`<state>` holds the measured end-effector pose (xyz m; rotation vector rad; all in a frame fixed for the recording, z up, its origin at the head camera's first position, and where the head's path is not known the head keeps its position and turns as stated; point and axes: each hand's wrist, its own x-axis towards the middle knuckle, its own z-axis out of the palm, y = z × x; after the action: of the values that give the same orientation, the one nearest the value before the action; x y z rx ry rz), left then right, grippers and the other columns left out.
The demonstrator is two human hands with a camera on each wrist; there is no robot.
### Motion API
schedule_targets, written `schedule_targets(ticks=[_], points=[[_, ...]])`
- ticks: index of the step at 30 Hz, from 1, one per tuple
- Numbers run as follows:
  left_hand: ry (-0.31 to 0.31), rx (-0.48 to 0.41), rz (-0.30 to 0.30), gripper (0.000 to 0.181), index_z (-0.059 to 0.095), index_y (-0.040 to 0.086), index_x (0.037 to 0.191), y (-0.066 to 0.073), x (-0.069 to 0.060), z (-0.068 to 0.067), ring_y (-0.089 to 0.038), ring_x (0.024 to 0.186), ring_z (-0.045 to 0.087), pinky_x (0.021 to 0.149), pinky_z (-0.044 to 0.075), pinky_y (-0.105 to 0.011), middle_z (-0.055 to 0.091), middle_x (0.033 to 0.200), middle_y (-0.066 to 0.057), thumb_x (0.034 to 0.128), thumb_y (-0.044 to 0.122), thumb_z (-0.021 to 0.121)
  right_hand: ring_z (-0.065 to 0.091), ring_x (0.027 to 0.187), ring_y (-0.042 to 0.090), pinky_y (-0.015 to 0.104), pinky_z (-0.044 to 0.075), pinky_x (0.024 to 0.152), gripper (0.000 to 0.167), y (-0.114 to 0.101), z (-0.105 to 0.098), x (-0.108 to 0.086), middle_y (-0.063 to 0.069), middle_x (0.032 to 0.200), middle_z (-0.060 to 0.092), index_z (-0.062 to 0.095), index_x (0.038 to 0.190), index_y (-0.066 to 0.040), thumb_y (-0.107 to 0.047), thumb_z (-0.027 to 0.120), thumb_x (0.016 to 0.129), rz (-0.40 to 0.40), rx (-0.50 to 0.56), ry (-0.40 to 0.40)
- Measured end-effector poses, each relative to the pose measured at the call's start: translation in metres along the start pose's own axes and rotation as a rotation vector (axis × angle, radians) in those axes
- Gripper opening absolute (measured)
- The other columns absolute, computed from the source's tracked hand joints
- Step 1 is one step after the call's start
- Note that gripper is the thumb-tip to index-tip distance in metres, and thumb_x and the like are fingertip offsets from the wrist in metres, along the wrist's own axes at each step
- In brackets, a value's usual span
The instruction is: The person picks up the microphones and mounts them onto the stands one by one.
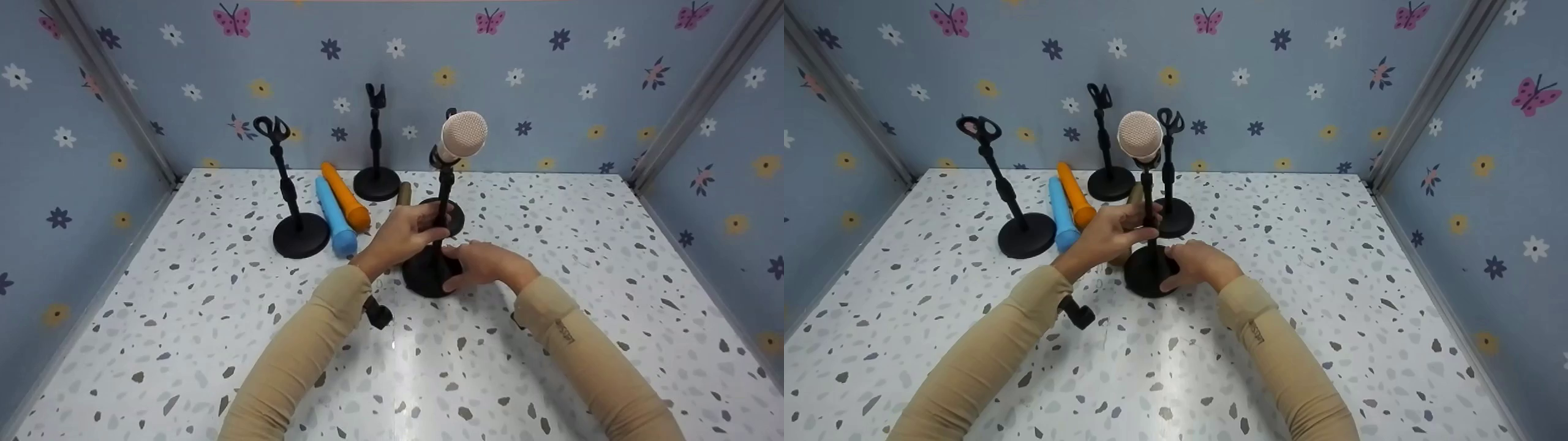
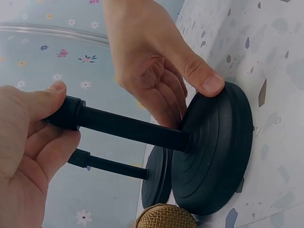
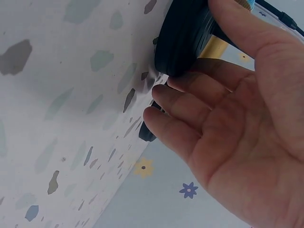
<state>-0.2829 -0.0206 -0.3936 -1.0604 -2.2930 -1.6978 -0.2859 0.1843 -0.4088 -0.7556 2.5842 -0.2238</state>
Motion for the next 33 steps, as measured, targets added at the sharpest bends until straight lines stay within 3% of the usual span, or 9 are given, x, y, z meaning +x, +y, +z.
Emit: schedule_targets(ticks=[7, 9, 16, 20, 26, 33], points=[[0.099, 0.182, 0.057, 0.031, 0.073, 0.002, 0.113, 0.001, -0.001, 0.004, -0.008, 0.094, 0.072, 0.081, 0.056, -0.022, 0.076, 0.104, -0.006, 0.0876, 0.018, 0.081, 0.049, 0.134, 0.037, 0.050, 0.038, 0.112, 0.082, -0.002, 0.000, -0.001, 0.018, 0.149, 0.051, 0.040, 0.156, -0.010, -0.046, 0.075, 0.091, 0.012, -0.015, 0.004], [0.105, 0.165, 0.042, 0.031, 0.072, 0.002, 0.114, 0.001, -0.002, 0.005, -0.009, 0.094, 0.072, 0.082, 0.056, -0.023, 0.076, 0.104, -0.007, 0.0883, 0.017, 0.080, 0.049, 0.134, 0.037, 0.049, 0.038, 0.112, 0.082, -0.002, 0.000, -0.001, 0.019, 0.148, 0.051, 0.040, 0.156, -0.010, -0.046, 0.075, 0.091, 0.007, -0.017, 0.005], [0.023, -0.104, -0.052, 0.040, 0.057, 0.000, 0.138, 0.001, -0.009, 0.006, -0.026, 0.121, 0.062, 0.102, 0.048, -0.029, 0.067, 0.127, -0.013, 0.0987, -0.002, 0.062, 0.049, 0.134, 0.037, 0.050, 0.037, 0.112, 0.081, -0.003, -0.002, -0.001, 0.018, 0.149, 0.050, 0.039, 0.157, -0.013, -0.044, 0.076, 0.091, 0.016, -0.015, 0.000], [0.074, -0.083, -0.036, 0.042, 0.060, 0.002, 0.138, 0.000, -0.009, 0.008, -0.025, 0.116, 0.066, 0.099, 0.051, -0.030, 0.070, 0.120, -0.012, 0.0964, 0.000, 0.067, 0.051, 0.133, 0.038, 0.050, 0.038, 0.112, 0.082, -0.004, -0.001, -0.001, 0.019, 0.147, 0.052, 0.038, 0.157, -0.014, -0.044, 0.075, 0.091, 0.016, -0.016, -0.001], [0.162, 0.062, 0.005, 0.037, 0.071, 0.005, 0.125, 0.003, -0.008, 0.010, -0.013, 0.097, 0.072, 0.086, 0.056, -0.026, 0.076, 0.105, -0.007, 0.0892, 0.011, 0.079, 0.052, 0.132, 0.038, 0.050, 0.038, 0.112, 0.082, -0.005, -0.001, -0.001, 0.020, 0.145, 0.054, 0.039, 0.157, -0.013, -0.044, 0.076, 0.090, 0.025, -0.012, 0.001], [0.055, 0.102, -0.047, 0.037, 0.064, 0.002, 0.132, 0.003, -0.011, 0.007, -0.015, 0.102, 0.069, 0.088, 0.054, -0.026, 0.073, 0.115, -0.008, 0.0960, 0.007, 0.070, 0.052, 0.131, 0.038, 0.050, 0.039, 0.111, 0.080, -0.006, -0.002, -0.001, 0.020, 0.145, 0.054, 0.041, 0.156, -0.010, -0.043, 0.075, 0.091, 0.007, -0.025, -0.006]])
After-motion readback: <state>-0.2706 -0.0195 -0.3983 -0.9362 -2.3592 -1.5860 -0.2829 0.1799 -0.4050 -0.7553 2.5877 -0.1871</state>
